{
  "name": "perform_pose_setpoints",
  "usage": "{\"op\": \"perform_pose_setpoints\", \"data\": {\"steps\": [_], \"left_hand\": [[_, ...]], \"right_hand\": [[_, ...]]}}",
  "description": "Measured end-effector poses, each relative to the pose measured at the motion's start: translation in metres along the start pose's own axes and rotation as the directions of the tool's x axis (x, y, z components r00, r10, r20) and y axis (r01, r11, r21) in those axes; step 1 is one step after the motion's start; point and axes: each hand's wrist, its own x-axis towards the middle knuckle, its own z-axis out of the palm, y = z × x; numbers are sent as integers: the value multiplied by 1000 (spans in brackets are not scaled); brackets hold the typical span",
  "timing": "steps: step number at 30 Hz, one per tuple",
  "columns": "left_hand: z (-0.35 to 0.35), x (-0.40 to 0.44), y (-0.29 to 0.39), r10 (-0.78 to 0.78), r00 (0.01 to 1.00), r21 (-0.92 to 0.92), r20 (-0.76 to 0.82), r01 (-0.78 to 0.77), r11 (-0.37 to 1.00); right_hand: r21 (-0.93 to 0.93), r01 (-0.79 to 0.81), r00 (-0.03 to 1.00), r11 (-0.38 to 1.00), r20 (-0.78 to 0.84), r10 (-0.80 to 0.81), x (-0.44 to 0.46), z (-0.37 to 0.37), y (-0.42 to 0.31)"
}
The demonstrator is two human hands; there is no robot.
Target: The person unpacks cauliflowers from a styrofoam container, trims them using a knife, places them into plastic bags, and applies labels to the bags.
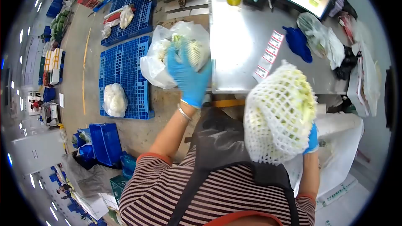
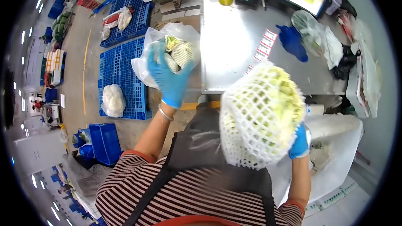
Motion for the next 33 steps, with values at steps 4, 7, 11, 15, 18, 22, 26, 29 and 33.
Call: {"op": "perform_pose_setpoints", "data": {"steps": [4,7,11,15,18,22,26,29,33], "left_hand": [[-2,17,-203,-434,852,387,-293,521,761],[-19,-9,-294,-779,611,-417,142,751,512],[-63,-3,-296,-726,539,-567,426,785,250],[-77,7,-280,-652,624,-642,431,720,265],[-78,5,-275,-639,623,-631,452,729,265],[-80,17,-267,-612,645,-624,458,723,296],[-68,12,-279,-597,637,-540,487,757,367],[-62,19,-279,-596,722,-492,352,684,539],[-58,35,-283,-534,797,-134,282,584,801]], "right_hand": [[-197,-139,984,970,86,158,103,146,71],[-272,-370,896,888,148,419,179,239,123],[-279,-375,879,884,194,435,321,289,228],[-275,-334,926,901,79,368,402,368,290],[-450,-367,925,814,-89,368,435,380,329],[-298,-503,849,811,2,528,415,352,333],[-386,-417,839,823,186,512,290,319,246],[-537,-232,887,811,225,403,195,292,166],[-515,-54,973,855,165,161,91,221,92]]}}
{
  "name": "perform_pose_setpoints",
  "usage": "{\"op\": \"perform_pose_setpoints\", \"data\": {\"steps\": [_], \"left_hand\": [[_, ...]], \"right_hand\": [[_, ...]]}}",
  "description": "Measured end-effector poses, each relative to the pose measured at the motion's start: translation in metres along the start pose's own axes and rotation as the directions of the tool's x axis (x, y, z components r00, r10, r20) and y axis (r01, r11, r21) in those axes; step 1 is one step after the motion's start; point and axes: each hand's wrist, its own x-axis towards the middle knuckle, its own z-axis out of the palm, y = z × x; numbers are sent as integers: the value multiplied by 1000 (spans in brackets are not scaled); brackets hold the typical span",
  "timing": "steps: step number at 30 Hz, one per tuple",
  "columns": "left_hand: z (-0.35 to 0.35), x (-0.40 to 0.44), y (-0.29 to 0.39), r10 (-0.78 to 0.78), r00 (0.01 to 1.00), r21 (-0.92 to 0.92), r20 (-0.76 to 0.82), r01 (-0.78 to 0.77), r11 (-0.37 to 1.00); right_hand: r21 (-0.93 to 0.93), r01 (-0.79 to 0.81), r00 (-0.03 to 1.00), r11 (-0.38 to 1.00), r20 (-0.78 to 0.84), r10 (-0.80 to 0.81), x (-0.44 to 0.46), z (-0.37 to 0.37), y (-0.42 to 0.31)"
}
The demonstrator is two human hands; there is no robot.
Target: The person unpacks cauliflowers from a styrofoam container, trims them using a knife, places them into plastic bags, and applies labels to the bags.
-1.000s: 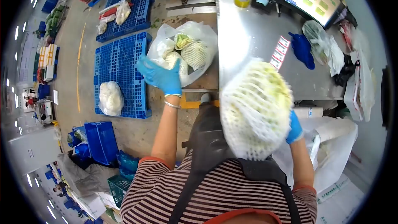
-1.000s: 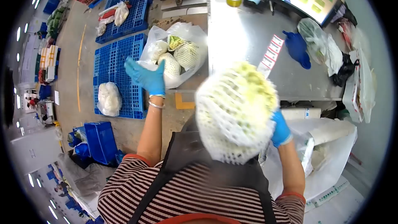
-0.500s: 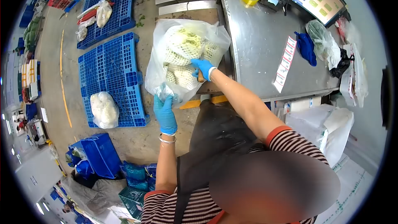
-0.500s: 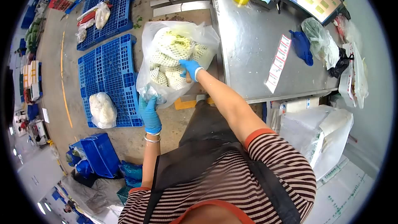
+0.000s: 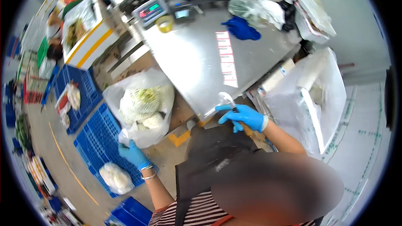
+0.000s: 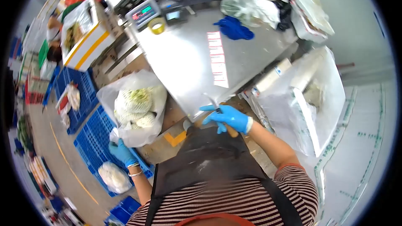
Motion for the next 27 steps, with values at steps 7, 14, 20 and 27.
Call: {"op": "perform_pose_setpoints", "data": {"steps": [7,14,20,27], "left_hand": [[151,-129,219,549,784,-280,291,-479,832],[312,-424,417,730,-188,-696,657,-524,492],[496,-603,421,226,-664,-659,712,-522,542],[715,-696,351,-166,-616,-610,770,-787,94]], "right_hand": [[-148,303,715,941,-618,-327,-247,-179,31],[176,96,483,980,-869,108,-399,-414,162],[-106,-494,632,863,-725,273,-411,-520,228],[54,-445,-301,894,-949,-92,-465,-616,238]]}}
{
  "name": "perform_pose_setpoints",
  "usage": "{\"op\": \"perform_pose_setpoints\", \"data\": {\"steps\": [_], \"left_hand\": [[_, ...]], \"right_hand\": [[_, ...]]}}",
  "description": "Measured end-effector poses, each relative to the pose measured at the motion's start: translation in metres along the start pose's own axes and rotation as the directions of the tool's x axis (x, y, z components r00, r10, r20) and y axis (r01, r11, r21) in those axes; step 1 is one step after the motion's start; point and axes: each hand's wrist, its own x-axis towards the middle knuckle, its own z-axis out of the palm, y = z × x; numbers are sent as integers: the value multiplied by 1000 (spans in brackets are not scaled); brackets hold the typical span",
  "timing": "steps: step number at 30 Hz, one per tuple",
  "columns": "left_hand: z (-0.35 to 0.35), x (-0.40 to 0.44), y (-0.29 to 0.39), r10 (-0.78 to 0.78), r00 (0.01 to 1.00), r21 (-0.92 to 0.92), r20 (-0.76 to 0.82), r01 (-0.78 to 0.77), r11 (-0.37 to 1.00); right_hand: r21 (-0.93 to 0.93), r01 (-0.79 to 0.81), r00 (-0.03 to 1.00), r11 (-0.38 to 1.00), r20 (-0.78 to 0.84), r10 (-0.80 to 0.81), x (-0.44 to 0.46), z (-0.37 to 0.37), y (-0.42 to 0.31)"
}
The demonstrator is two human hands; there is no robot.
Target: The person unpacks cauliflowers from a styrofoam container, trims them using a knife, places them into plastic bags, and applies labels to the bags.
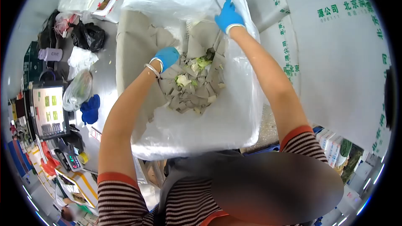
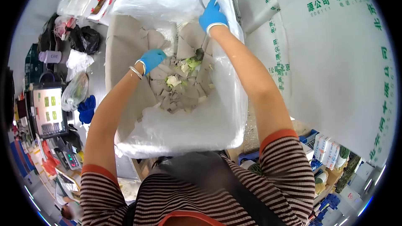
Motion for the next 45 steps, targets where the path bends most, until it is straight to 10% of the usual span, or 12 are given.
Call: {"op": "perform_pose_setpoints", "data": {"steps": [4,7,16,20,24,28,35,39,45], "left_hand": [[31,84,-41,44,973,-451,-227,-145,881],[33,147,-51,-41,992,-721,-120,-59,690],[37,236,-11,-75,929,-339,-361,-56,939],[39,177,-18,-87,996,-877,-24,21,481],[60,152,-12,191,971,-645,-145,-239,726],[57,136,29,150,921,-374,-361,-290,881],[27,40,61,86,937,-175,-340,-153,973],[-32,-54,43,213,899,-262,-383,-327,908],[-59,-275,68,489,756,305,-434,-388,870]], "right_hand": [[133,85,996,987,-17,-83,-4,-20,-8],[462,-106,976,880,217,4,-2,-38,-10],[219,67,992,973,89,-88,7,-23,-6],[280,91,987,956,99,-123,10,-17,-6],[203,117,979,972,143,-148,9,-17,-10],[131,125,972,984,182,-147,10,-13,-8],[137,156,977,978,125,-173,5,-13,-4],[133,234,968,963,63,-243,4,-12,-4],[362,383,917,850,-38,-397,-40,-30,-39]]}}
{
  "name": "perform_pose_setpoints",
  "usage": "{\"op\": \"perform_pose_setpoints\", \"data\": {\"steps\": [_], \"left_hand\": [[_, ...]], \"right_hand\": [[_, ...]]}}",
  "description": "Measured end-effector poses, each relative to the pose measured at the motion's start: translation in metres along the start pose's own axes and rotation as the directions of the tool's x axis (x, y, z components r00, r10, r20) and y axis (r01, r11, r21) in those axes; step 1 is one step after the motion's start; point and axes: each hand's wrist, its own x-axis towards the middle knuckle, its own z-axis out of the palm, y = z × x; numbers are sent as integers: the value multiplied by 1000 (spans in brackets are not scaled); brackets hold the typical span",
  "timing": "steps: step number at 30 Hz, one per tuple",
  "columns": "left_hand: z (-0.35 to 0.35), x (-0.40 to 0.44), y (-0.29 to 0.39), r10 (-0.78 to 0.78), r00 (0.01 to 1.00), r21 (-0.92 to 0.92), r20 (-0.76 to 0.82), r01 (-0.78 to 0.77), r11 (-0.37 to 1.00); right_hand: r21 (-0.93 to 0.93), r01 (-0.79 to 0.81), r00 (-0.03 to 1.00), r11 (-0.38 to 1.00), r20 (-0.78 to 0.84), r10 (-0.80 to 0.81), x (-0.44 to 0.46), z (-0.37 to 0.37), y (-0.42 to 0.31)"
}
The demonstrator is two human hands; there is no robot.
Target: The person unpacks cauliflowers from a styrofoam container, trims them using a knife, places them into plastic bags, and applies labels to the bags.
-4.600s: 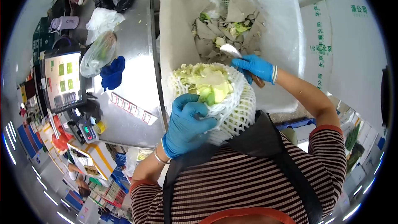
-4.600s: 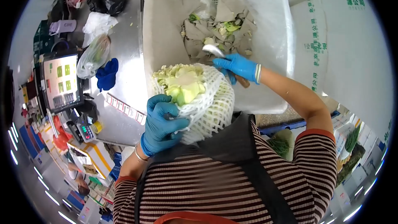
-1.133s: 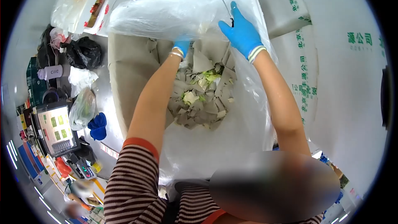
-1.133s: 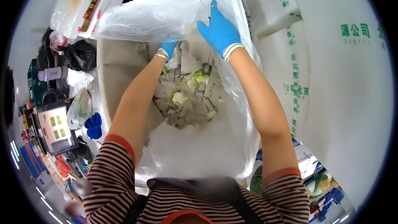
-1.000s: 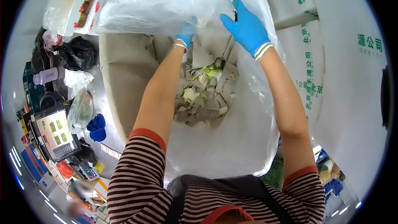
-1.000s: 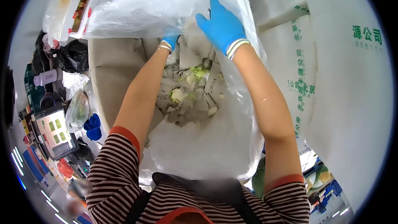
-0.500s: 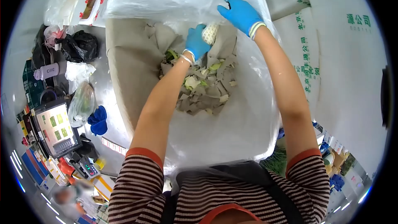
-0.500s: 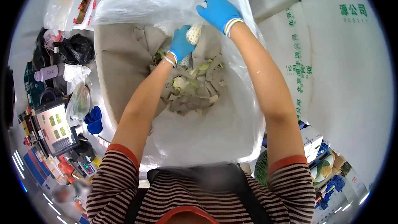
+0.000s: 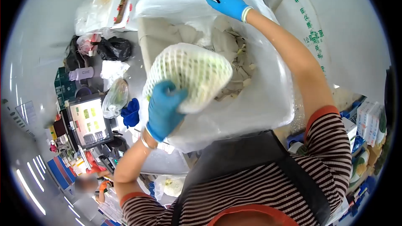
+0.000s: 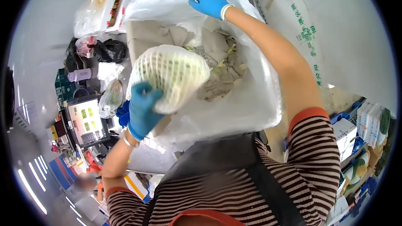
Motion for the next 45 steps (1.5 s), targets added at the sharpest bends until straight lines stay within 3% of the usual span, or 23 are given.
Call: {"op": "perform_pose_setpoints", "data": {"steps": [2,4,6,9,11,13,15,16,20,22,23,24,26,27,28,30,33,36,37,38,40,44,45], "left_hand": [[-15,-37,19,93,995,105,-21,-90,990],[-28,-66,33,197,980,172,-28,-189,967],[-31,-102,39,232,971,170,-56,-220,961],[-33,-135,49,233,972,175,25,-234,957],[-29,-150,51,264,960,175,94,-277,945],[-20,-169,49,156,980,147,127,-174,974],[-12,-184,45,25,992,84,127,-36,996],[-15,-186,44,53,990,104,127,-67,992],[-46,-168,40,176,972,243,158,-210,947],[-55,-168,34,-22,973,39,229,14,999],[-64,-175,37,-189,943,-272,275,264,925],[-71,-177,41,-225,933,-463,282,338,819],[-60,-181,51,-490,858,-720,157,438,538],[-56,-170,62,-691,711,-809,127,477,343],[-58,-159,65,-813,566,-828,136,515,220],[-54,-154,59,-829,535,-688,161,664,295],[-70,-146,56,-675,549,-563,494,793,232],[-86,-134,69,-532,656,-571,535,745,344],[-79,-128,79,-466,814,-534,348,580,616],[-73,-112,85,-177,973,-177,148,202,963],[-46,-96,105,66,988,154,140,-88,984],[-11,-102,103,205,937,82,283,-237,968],[-11,-105,102,210,932,86,294,-245,966]], "right_hand": [[64,20,997,998,71,-25,-22,-4,-32],[303,-47,973,952,228,-25,-50,-5,-65],[420,-235,874,876,486,1,-84,-17,-111],[442,-251,713,861,686,-145,-123,-19,-158],[432,-181,606,883,757,-246,-131,-13,-178],[433,-95,500,897,800,-333,-131,-3,-195],[497,-49,479,866,773,-417,-126,24,-201],[530,-28,468,848,756,-457,-124,32,-208],[412,-318,280,854,901,-331,-101,67,-197],[283,-224,268,933,938,-220,-116,60,-206],[270,-155,232,950,945,-230,-125,55,-202],[259,-84,195,962,951,-239,-133,51,-198],[253,-262,290,931,941,-174,-141,45,-186],[248,-357,329,901,936,-127,-148,43,-182],[227,-364,332,903,938,-102,-156,41,-182],[184,-378,356,907,933,-41,-172,28,-182],[229,-444,348,866,935,-69,-203,20,-172],[217,-510,380,833,925,-8,-216,19,-168],[206,-527,391,824,920,20,-218,18,-167],[280,-528,438,802,899,-26,-223,21,-161],[420,-516,529,747,842,-109,-238,34,-143],[243,-525,502,815,862,66,-231,25,-143],[188,-489,655,852,725,216,-230,17,-159]]}}
